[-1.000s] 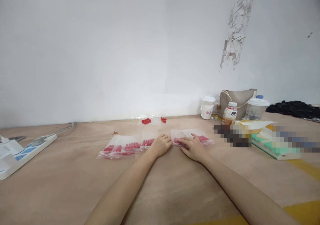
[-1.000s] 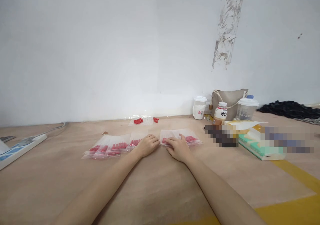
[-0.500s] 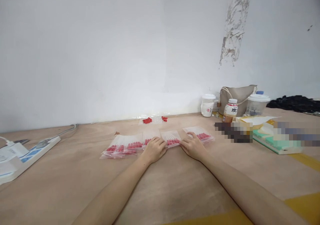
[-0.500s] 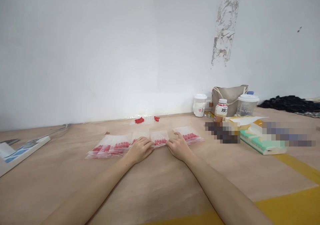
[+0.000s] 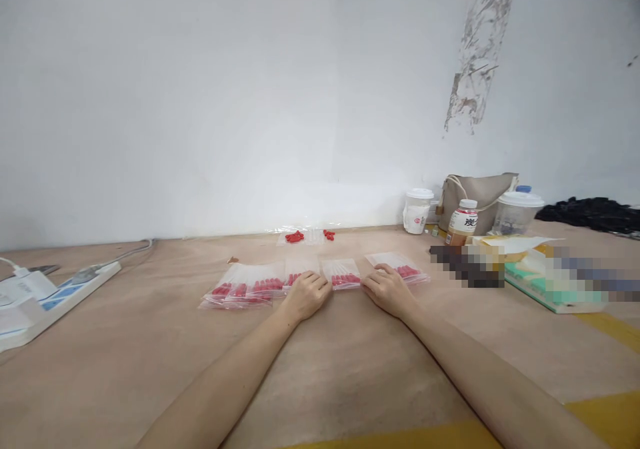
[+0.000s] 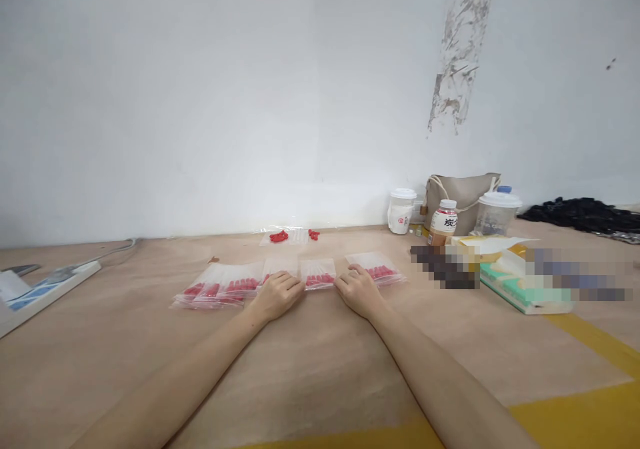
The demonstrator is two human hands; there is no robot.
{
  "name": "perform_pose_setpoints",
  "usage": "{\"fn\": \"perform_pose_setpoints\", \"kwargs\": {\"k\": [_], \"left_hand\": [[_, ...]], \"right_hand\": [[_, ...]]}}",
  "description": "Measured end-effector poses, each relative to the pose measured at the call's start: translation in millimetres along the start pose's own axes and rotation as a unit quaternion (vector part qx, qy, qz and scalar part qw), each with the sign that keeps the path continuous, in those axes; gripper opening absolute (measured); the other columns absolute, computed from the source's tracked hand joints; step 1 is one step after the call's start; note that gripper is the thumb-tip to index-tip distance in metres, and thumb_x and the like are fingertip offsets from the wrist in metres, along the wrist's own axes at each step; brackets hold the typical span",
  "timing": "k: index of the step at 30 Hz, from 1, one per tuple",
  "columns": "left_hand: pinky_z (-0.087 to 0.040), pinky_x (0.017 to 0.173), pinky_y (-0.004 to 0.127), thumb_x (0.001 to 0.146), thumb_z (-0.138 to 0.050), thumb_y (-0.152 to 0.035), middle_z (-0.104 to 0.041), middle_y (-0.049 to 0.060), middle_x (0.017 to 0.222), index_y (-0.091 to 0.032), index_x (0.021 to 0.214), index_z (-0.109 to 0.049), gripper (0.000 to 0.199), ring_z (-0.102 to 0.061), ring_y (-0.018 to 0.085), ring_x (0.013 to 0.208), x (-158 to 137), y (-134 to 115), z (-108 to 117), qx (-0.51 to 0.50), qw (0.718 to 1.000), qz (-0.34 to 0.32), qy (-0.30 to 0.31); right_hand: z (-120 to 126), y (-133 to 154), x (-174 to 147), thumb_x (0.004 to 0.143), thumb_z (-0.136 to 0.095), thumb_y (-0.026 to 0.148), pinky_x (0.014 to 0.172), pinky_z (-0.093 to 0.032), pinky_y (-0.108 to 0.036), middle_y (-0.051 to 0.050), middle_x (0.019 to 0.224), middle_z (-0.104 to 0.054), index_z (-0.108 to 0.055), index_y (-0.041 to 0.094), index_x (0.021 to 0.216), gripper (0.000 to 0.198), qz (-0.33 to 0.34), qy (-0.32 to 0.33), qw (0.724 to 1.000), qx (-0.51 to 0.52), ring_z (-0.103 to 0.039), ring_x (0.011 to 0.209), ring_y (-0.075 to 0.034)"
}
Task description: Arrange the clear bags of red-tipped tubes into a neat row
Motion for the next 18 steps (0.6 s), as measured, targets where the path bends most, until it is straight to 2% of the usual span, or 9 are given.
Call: {"fn": "perform_pose_setpoints", "kwargs": {"k": [5, 18], "left_hand": [[-0.038, 0.065, 0.029, 0.085, -0.037, -0.009, -0.053, 0.003, 0.064, -0.016, 0.069, -0.052, 0.023, -0.051, 0.014, 0.063, -1.9, -0.4, 0.4, 0.008, 1.0, 0.002, -0.002], [-0.035, 0.063, 0.028, 0.083, -0.04, -0.01, -0.051, 0.001, 0.059, -0.015, 0.061, -0.051, 0.025, -0.049, 0.013, 0.059, 0.0, -0.7, -0.1, 0.008, 1.0, 0.012, -0.006]], "right_hand": [[3.2, -1.0, 0.5, 0.083, -0.041, 0.013, 0.083, -0.028, -0.031, 0.001, 0.058, -0.059, -0.06, 0.019, 0.065, 0.027, -0.002, -0.014, 1.0, -0.022, -0.05, 0.06, -0.009], [6.3, 3.4, 3.9, 0.081, -0.043, 0.016, 0.082, -0.024, -0.035, 0.0, 0.062, -0.059, -0.057, 0.018, 0.065, 0.022, -0.003, 0.023, 0.999, -0.028, -0.048, 0.064, -0.011]]}}
Point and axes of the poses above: each hand's wrist, its own x-axis towards the middle knuckle, its own z-axis out of the back of the hand, y = z × x, the point moved 2 cm from there along x, towards the middle knuckle
